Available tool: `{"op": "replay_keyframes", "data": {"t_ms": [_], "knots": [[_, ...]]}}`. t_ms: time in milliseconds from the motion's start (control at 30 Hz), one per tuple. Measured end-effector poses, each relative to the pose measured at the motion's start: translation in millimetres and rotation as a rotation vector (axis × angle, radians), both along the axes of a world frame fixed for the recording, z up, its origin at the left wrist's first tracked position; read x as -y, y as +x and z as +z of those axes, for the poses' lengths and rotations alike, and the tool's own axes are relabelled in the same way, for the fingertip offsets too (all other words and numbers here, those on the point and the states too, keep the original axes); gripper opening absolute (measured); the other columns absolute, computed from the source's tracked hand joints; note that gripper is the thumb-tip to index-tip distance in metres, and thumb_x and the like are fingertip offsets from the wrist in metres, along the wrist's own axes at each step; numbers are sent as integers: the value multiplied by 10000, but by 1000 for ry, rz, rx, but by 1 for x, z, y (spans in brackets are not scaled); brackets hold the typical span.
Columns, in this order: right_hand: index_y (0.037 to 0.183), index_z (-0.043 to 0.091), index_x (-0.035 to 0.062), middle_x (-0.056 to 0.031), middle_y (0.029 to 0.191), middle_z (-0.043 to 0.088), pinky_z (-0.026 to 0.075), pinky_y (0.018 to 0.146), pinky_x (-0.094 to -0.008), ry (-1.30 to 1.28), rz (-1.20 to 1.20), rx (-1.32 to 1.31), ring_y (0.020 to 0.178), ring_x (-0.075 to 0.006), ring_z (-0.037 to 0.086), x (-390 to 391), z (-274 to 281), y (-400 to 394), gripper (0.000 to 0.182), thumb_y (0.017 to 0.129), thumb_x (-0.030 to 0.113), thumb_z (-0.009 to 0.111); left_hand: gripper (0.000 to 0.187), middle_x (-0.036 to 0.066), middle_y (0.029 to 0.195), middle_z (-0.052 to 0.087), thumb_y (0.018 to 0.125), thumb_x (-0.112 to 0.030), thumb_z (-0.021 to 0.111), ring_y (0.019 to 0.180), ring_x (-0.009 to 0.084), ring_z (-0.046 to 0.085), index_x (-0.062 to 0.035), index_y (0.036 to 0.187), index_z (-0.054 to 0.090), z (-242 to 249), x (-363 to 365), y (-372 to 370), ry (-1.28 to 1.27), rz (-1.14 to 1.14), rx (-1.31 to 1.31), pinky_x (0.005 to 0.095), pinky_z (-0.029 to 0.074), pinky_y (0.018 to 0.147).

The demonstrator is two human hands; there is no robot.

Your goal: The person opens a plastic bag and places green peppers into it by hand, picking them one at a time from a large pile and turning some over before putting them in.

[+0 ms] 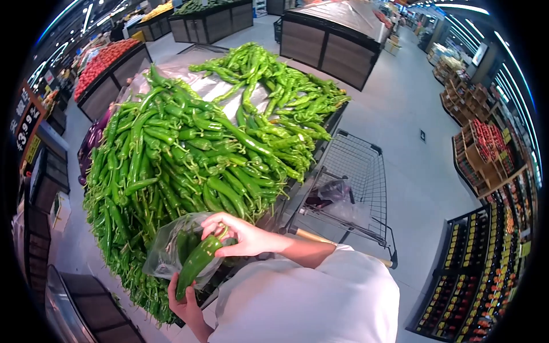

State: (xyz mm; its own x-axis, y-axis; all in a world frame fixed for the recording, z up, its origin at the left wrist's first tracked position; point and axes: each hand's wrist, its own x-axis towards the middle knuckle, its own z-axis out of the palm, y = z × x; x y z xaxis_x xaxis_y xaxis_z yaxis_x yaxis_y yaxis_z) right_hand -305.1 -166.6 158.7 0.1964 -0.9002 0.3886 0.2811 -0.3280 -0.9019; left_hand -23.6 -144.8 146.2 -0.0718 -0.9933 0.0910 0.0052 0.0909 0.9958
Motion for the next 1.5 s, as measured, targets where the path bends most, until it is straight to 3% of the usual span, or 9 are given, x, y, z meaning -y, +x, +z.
{"op": "replay_keyframes", "data": {"t_ms": [200,400,800,967,1033,1167,1367,1467,1500], "knots": [[1420,436,116,-51,1228,595,494,907,-311,43,-107,-84,1123,-147,582,-1,-3,-3,724,807,-19,798,508,171,1263,630,910,-17,680,1080,221,648,66,1383,511,6,1,-5,11,23,21,319,509,963],[1417,407,62,-154,1258,588,548,928,-359,70,-42,137,1077,-199,624,0,-13,-7,736,794,-132,746,516,116,1104,729,790,4,817,979,142,676,49,1268,627,8,3,2,-42,-10,94,275,514,908],[1288,467,50,-234,1294,598,513,999,-385,234,107,374,1167,-260,626,12,-15,-4,542,829,-130,694,521,103,1077,714,798,59,792,866,131,664,55,1284,605,16,1,2,-149,116,71,259,531,821],[1208,533,15,-160,1085,659,586,832,-369,199,84,385,947,-241,697,9,-12,-2,400,863,-29,732,267,103,865,729,935,-141,701,750,116,655,79,1073,640,10,4,15,-193,20,81,226,504,694],[1150,570,-9,-102,939,653,608,653,-355,197,79,325,751,-222,705,6,-10,-2,325,886,56,748,498,136,645,669,1043,-388,525,528,142,612,65,856,616,14,0,13,-108,0,84,233,469,524],[1214,572,-10,-112,973,669,558,644,-293,288,120,306,725,-195,695,2,-12,-2,399,894,133,762,516,126,592,630,1064,-326,462,447,152,550,60,759,616,28,-1,15,119,-66,-44,262,385,404],[1289,577,-24,-111,1275,624,491,948,-338,163,55,147,1110,-197,625,-13,-12,-4,619,782,179,868,552,74,608,663,1102,-315,354,569,115,606,2,787,678,13,-2,9,315,-305,-124,256,432,586],[1207,615,-20,-124,1209,651,505,897,-320,123,-48,187,1030,-189,647,-13,-20,-16,541,792,220,866,610,54,606,669,1110,-351,292,602,111,611,-10,803,693,12,-6,6,394,-440,-12,272,431,626],[1141,621,-8,-130,1171,657,506,850,-307,182,-127,110,952,-177,645,-13,-13,-21,525,808,327,851,525,49,632,676,1089,-304,357,603,102,606,-6,813,689,12,-5,4,288,-314,31,260,425,605]]}}
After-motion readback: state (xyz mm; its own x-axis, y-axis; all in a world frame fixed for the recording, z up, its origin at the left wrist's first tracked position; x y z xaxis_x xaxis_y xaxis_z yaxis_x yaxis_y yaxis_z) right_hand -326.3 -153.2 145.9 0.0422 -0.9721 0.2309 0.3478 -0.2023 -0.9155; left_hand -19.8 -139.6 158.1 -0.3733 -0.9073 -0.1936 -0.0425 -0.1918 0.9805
